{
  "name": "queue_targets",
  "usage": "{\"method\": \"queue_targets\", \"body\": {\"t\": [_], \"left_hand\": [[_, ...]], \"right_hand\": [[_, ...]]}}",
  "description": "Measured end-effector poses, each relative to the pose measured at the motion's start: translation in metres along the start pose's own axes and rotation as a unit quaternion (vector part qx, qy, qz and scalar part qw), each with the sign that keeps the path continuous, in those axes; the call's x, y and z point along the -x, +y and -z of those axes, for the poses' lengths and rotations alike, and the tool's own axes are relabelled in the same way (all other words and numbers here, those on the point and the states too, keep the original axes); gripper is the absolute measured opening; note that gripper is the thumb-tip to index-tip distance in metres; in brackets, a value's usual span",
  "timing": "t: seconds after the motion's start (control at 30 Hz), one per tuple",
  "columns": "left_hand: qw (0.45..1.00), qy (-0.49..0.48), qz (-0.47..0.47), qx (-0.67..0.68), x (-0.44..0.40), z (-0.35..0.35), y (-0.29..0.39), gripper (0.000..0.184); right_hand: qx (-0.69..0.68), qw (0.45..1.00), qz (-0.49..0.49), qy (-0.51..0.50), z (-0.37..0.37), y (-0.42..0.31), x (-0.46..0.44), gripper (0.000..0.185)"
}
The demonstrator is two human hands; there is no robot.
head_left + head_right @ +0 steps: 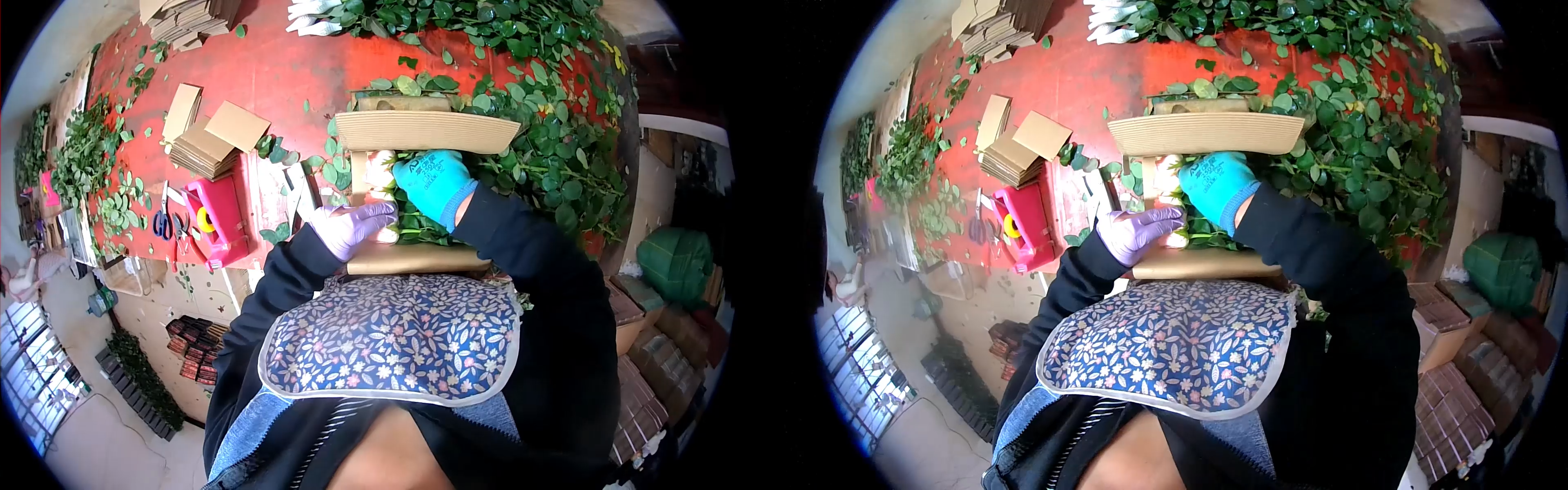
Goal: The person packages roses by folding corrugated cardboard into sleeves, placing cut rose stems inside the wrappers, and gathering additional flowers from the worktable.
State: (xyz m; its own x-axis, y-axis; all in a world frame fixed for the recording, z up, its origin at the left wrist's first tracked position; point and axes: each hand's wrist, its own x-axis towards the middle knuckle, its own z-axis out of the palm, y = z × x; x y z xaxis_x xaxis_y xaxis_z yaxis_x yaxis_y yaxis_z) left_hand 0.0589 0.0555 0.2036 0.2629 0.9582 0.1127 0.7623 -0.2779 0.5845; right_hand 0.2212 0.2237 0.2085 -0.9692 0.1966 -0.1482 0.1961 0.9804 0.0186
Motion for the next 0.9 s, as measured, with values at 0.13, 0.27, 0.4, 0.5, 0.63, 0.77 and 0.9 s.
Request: {"method": "queue_targets", "body": {"t": [0.13,0.27,0.4,0.5,0.63,0.77,0.9], "left_hand": [[0.992,0.051,0.016,0.110,0.018,0.011,-0.013,0.047],[0.983,0.068,0.161,0.048,0.049,0.047,-0.037,0.042],[0.984,0.086,0.154,0.019,0.043,0.058,-0.034,0.039],[0.989,0.077,0.126,0.021,0.029,0.054,-0.029,0.037],[0.988,0.110,0.099,0.047,0.032,0.033,-0.030,0.037],[0.991,0.075,0.078,0.083,0.032,0.022,-0.028,0.041],[0.994,0.079,0.050,0.056,0.010,0.018,-0.015,0.042]], "right_hand": [[-0.115,0.993,-0.015,0.013,0.015,0.010,0.006,0.010],[-0.069,0.997,-0.038,-0.018,0.041,0.002,0.017,0.019],[-0.059,0.998,0.011,-0.010,0.034,-0.014,0.025,0.022],[0.016,0.997,0.010,-0.075,0.014,-0.018,0.019,0.017],[-0.033,0.997,0.020,-0.064,0.000,-0.012,0.015,0.006],[-0.031,0.997,0.018,-0.075,0.008,-0.012,0.014,0.007],[-0.051,0.994,0.010,-0.092,0.005,-0.012,0.014,0.008]]}}
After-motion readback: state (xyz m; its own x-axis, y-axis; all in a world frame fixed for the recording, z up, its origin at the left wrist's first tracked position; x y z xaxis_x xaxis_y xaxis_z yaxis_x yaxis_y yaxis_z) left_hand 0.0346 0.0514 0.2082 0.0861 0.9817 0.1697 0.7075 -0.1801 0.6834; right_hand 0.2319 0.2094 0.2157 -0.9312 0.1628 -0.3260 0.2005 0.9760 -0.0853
